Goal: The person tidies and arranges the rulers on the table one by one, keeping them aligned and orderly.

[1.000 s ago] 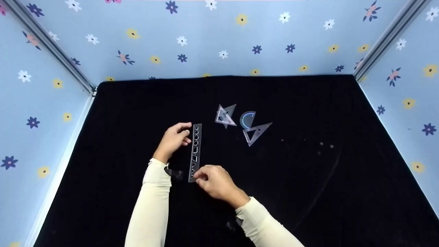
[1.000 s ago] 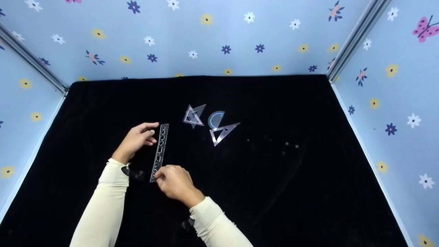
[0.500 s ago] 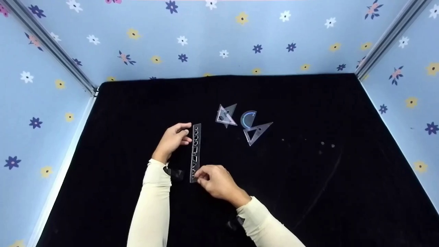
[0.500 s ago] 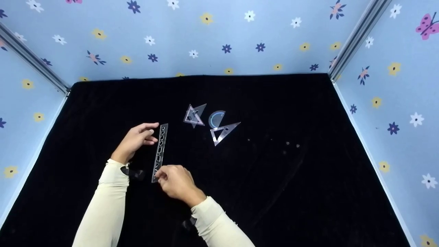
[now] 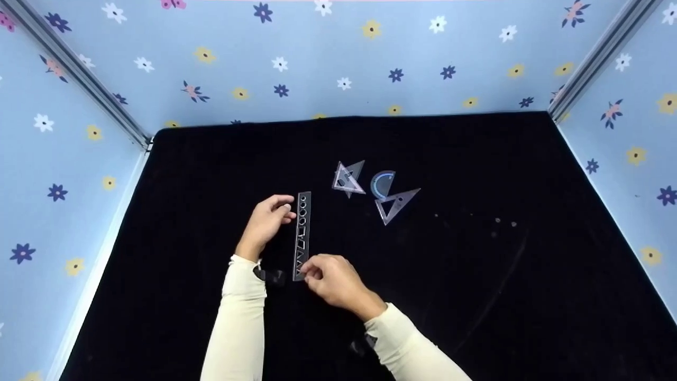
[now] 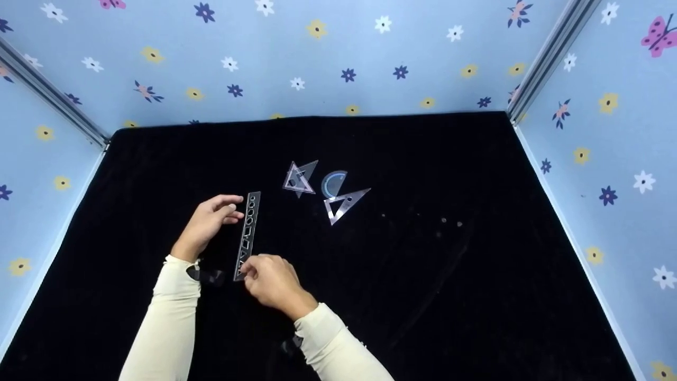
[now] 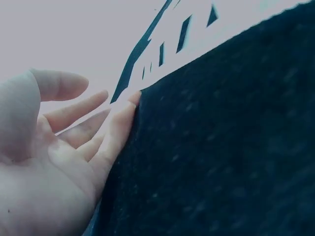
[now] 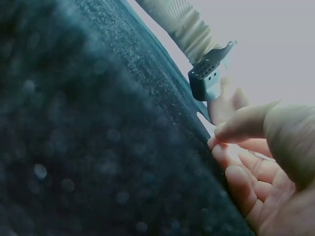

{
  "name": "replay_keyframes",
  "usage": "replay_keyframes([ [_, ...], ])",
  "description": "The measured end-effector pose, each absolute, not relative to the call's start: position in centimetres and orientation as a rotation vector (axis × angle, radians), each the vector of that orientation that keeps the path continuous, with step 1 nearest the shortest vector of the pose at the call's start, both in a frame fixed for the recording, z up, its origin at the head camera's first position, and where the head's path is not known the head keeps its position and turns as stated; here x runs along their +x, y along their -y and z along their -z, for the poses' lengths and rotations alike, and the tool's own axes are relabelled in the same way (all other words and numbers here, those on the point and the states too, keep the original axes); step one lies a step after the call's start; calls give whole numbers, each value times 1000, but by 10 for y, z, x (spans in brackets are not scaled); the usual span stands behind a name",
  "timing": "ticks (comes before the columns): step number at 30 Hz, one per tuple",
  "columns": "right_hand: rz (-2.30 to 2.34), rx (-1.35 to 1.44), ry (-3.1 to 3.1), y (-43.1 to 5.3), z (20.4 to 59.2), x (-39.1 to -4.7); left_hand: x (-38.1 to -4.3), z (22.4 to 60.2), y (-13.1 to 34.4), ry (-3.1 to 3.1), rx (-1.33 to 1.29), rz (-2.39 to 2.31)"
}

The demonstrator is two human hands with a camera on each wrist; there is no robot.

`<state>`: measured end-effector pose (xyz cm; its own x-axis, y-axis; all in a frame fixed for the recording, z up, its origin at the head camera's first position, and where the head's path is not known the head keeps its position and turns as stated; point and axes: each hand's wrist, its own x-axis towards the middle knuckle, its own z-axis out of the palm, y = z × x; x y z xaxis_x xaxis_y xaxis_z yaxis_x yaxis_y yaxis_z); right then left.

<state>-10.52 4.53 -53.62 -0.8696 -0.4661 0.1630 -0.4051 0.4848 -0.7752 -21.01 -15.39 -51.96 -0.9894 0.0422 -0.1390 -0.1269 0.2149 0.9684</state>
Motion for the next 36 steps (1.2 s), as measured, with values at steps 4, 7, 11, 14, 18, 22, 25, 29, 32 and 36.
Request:
replay_keyframes([
  [4,1367,-784,-2637,-45,537,-105,-209,526,151,-2411,-92,-1879],
  [7,1375,-795,-2629,-45,537,-105,-206,527,150,-2427,-88,-1891],
  [11,1366,-807,-2630,-45,536,-105,-205,529,151,-2431,-96,-1933],
  [14,1356,-809,-2638,-45,535,-105,-206,530,151,-2422,-85,-1962],
  [18,1355,-814,-2642,-46,535,-105,-207,534,152,-2375,-101,-2030],
  [22,1362,-832,-2658,-46,535,-105,-207,537,154,-2298,-128,-2146],
  [25,1368,-840,-2667,-47,535,-106,-207,538,156,-2254,-110,-2203],
  [29,1392,-816,-2652,-48,535,-106,-207,541,157,-2226,-71,-2249],
  [32,1434,-777,-2626,-48,537,-106,-205,542,158,-2219,-50,-2263],
  [36,1478,-761,-2596,-48,538,-105,-203,544,161,-2228,-58,-2252],
])
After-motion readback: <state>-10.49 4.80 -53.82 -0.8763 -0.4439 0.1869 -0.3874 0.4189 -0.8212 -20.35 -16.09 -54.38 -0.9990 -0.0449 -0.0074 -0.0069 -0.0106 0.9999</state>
